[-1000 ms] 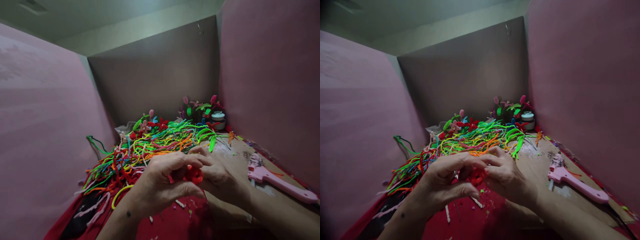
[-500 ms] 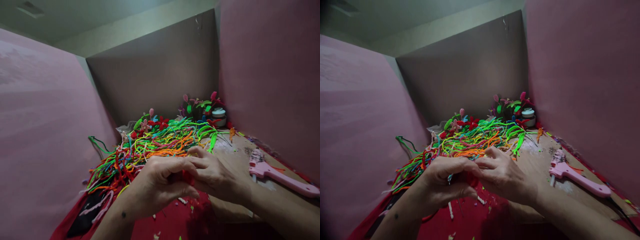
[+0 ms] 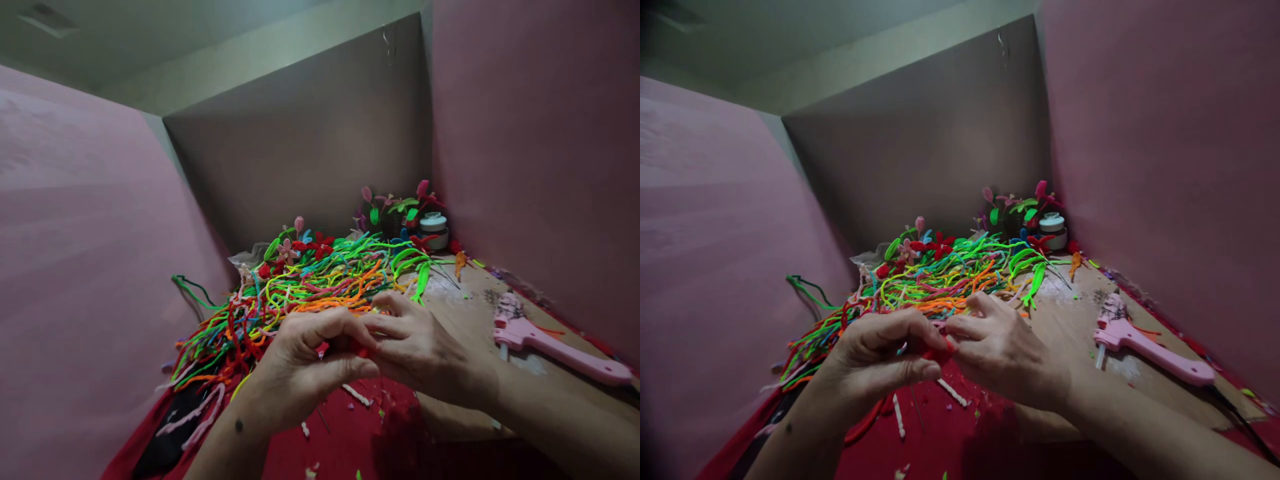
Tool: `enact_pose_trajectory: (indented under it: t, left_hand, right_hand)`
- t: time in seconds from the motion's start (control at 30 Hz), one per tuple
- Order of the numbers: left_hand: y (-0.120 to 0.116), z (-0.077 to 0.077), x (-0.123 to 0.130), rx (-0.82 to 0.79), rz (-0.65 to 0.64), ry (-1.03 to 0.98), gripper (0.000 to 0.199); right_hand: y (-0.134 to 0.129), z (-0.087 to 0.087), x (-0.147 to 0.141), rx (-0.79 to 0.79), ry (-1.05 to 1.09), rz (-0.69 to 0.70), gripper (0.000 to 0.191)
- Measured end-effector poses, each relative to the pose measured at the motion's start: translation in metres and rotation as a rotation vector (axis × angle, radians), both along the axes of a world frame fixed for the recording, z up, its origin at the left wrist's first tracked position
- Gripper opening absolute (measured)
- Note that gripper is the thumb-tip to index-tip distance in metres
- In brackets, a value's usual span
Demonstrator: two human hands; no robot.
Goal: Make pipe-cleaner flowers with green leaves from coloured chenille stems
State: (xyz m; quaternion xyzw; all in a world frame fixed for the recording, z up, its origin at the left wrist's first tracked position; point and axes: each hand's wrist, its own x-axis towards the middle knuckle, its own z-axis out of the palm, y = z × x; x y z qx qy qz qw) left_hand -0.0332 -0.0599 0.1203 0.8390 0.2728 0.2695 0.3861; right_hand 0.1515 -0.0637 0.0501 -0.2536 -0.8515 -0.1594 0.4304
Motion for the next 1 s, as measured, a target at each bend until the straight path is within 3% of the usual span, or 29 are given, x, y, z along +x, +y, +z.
enact_pose_trajectory:
  t: [0.2,0.37,0.67,0.83,0.93,1.0]
  left_hand:
    - [-0.0034,0.0005,-0.0021,0.147,0.015,0.03,0.011]
    - [-0.0026,0.0031,-0.0013,0.132,0.016,0.048,0.03]
    - [-0.0032,-0.0005,-0.0002,0.323,-0.019,-0.013,0.019]
    - [-0.0037,-0.0013,-0.0019,0.297,-0.003,0.009,0.026]
    - [-0.0036,-0.001,-0.0029,0.255,0.018,-0.021,0.045]
    - [-0.0025,-0.0013,-0.0027,0.167,0.064,-0.073,0.047]
  right_hand:
    - [-0.0013,0.0023,0.0003,-0.003,0.018,-0.009,0.014]
    - [-0.001,0.0008,0.0026,-0.018,-0.014,-0.05,0.013]
    - [0.0008,-0.0031,0.0033,0.011,-0.017,-0.028,0.011]
    - [0.0023,-0.0033,0.0034,-0.022,0.016,-0.047,0.01]
    - [0.0014,0.0014,0.0043,-0.106,0.101,-0.025,0.016]
    - [0.0006,0.0042,0.0056,-0.187,0.183,0.023,0.018]
